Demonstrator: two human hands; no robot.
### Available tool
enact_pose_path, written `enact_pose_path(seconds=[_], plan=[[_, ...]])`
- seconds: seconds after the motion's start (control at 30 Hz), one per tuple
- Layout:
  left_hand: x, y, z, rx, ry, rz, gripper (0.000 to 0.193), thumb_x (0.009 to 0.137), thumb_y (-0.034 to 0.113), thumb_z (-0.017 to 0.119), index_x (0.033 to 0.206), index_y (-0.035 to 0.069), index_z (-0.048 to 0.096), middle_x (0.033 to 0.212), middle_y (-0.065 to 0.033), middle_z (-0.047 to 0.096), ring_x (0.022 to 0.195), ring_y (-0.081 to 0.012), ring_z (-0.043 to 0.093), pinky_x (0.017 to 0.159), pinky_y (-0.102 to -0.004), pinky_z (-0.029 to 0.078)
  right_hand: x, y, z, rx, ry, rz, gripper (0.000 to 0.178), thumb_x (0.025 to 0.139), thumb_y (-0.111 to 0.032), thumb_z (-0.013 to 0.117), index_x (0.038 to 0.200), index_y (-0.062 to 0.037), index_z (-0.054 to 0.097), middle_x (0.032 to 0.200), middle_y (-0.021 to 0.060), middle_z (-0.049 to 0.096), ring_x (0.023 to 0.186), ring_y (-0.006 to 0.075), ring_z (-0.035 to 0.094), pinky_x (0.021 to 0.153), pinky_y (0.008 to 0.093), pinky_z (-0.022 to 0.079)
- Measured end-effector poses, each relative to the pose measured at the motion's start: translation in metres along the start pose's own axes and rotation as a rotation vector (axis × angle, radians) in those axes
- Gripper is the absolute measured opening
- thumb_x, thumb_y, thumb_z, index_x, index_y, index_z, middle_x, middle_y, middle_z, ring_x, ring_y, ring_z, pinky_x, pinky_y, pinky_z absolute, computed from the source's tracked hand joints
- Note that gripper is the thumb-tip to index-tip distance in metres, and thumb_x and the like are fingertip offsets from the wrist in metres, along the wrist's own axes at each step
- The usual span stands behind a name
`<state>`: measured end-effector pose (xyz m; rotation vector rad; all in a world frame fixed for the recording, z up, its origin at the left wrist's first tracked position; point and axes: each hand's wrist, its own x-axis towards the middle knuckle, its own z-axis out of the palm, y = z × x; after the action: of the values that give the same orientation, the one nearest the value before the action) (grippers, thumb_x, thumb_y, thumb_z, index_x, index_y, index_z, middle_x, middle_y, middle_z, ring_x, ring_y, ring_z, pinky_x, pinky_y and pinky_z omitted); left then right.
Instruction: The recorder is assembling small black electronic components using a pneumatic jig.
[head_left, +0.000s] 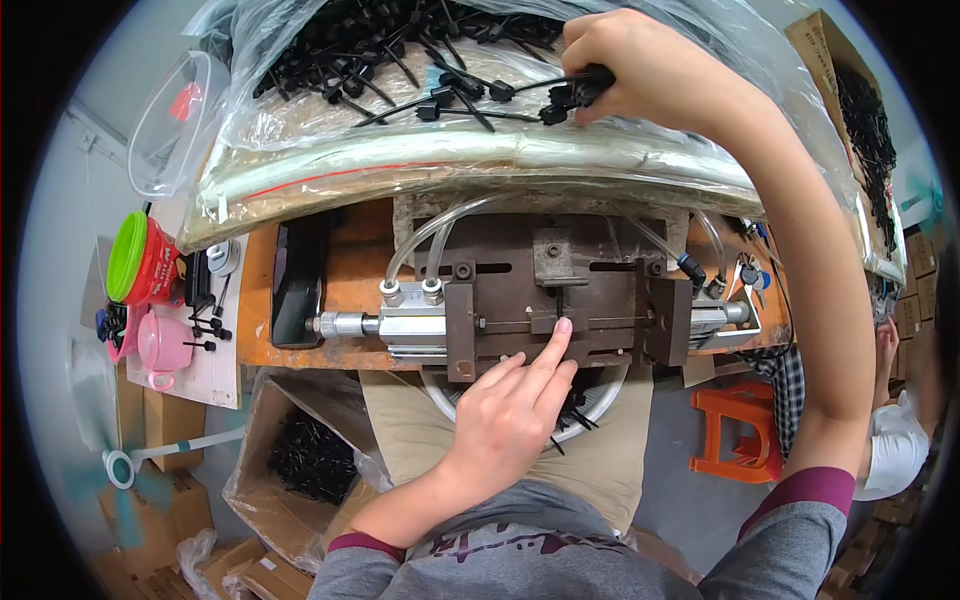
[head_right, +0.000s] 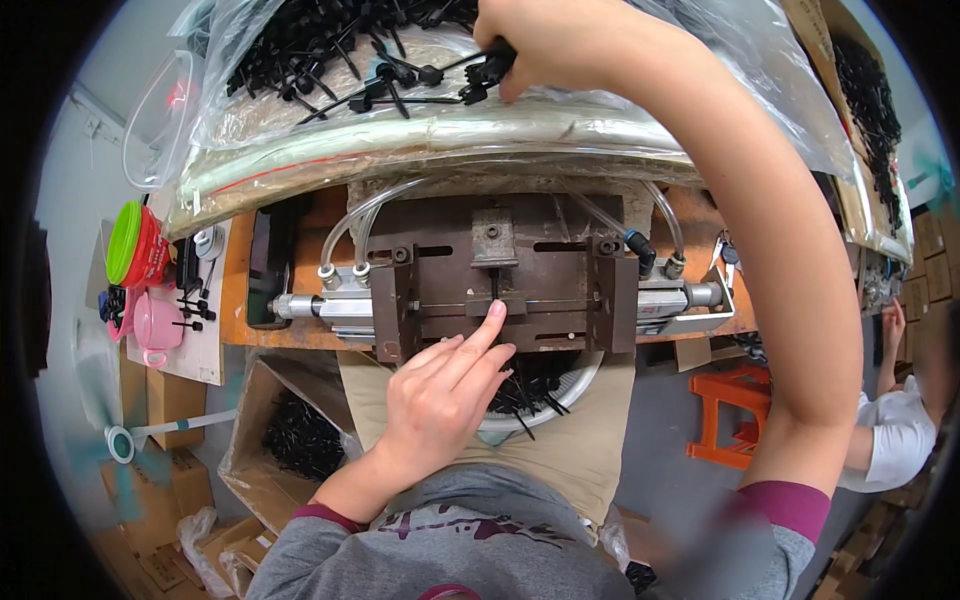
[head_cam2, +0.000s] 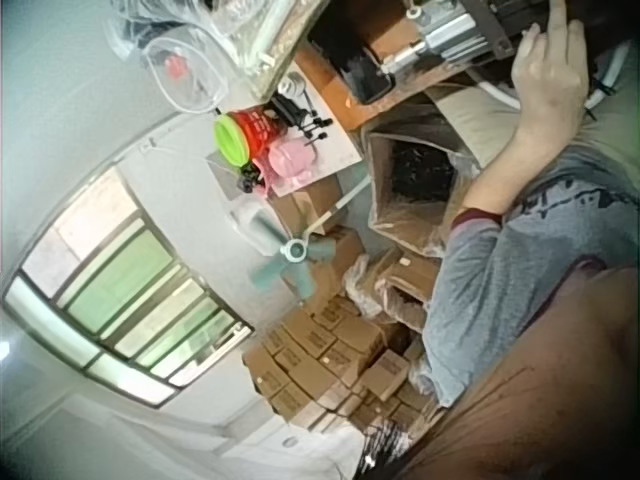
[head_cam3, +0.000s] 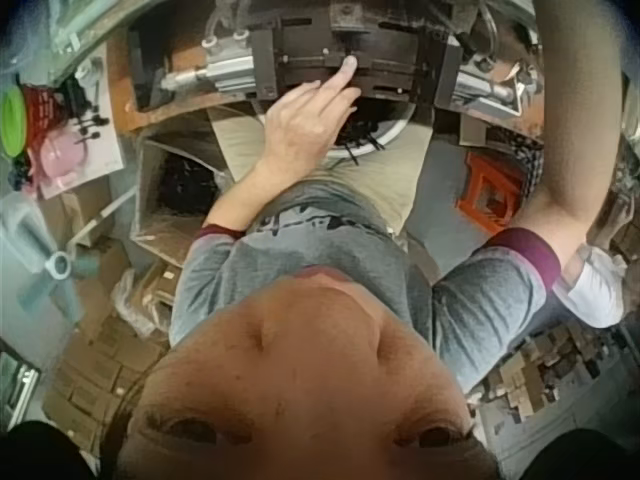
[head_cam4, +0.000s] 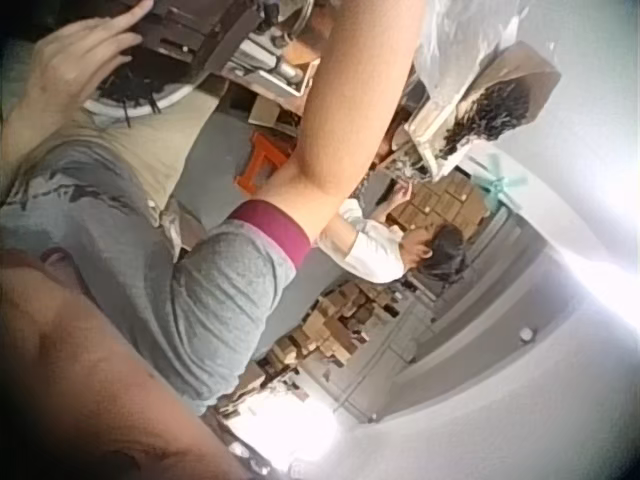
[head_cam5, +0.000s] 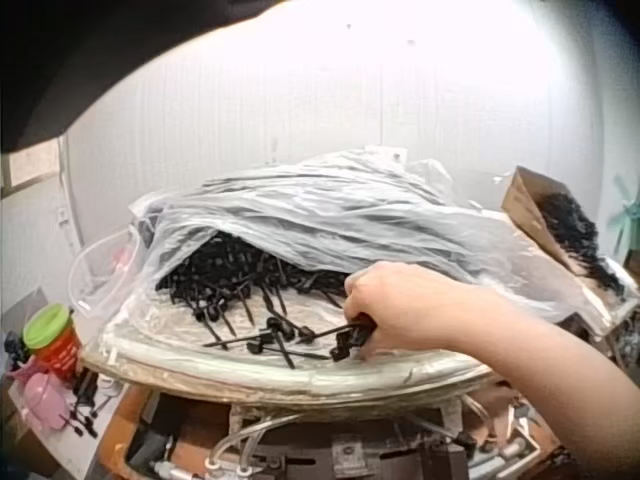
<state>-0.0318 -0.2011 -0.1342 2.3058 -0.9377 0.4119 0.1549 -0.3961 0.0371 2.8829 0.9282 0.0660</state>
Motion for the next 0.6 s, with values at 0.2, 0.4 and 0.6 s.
enact_pose_path(seconds=[0.2,0.4,0.6], plan=[[-0.002,-0.001,0.001,0.004,0.007,-0.004,0.026,0.07,0.007,0.078,0.095,0.004,0.07,0.129,-0.0128,0.065,0.072,-0.0198,0.069,0.067,-0.0287,0.055,-0.009,-0.015,-0.002,0.005,0.154,-0.085,0.029,0.068,-0.004,0.078,0.095,0.0002,0.07,0.102,0.012,0.065,0.1,0.0329,0.063,0.088,0.0409,0.051],[0.0,-0.001,-0.001,-0.015,-0.01,-0.008,0.025,0.071,0.006,0.077,0.095,0.004,0.07,0.129,-0.0124,0.065,0.068,-0.0188,0.068,0.064,-0.0274,0.054,0.011,-0.025,0.018,-0.131,0.019,0.084,0.03,0.066,0.005,0.076,0.095,0.0031,0.068,0.102,0.0149,0.068,0.108,0.0333,0.063,0.092,0.0419,0.053],[-0.002,-0.002,-0.002,-0.017,-0.001,-0.014,0.024,0.071,0.007,0.077,0.094,0.005,0.071,0.128,-0.0119,0.066,0.066,-0.0185,0.068,0.062,-0.027,0.054,0.009,-0.004,0.021,0.041,0.326,-0.037,0.024,0.068,0.001,0.075,0.091,0.0043,0.067,0.097,0.0159,0.067,0.094,0.0358,0.063,0.086,0.0427,0.052]])
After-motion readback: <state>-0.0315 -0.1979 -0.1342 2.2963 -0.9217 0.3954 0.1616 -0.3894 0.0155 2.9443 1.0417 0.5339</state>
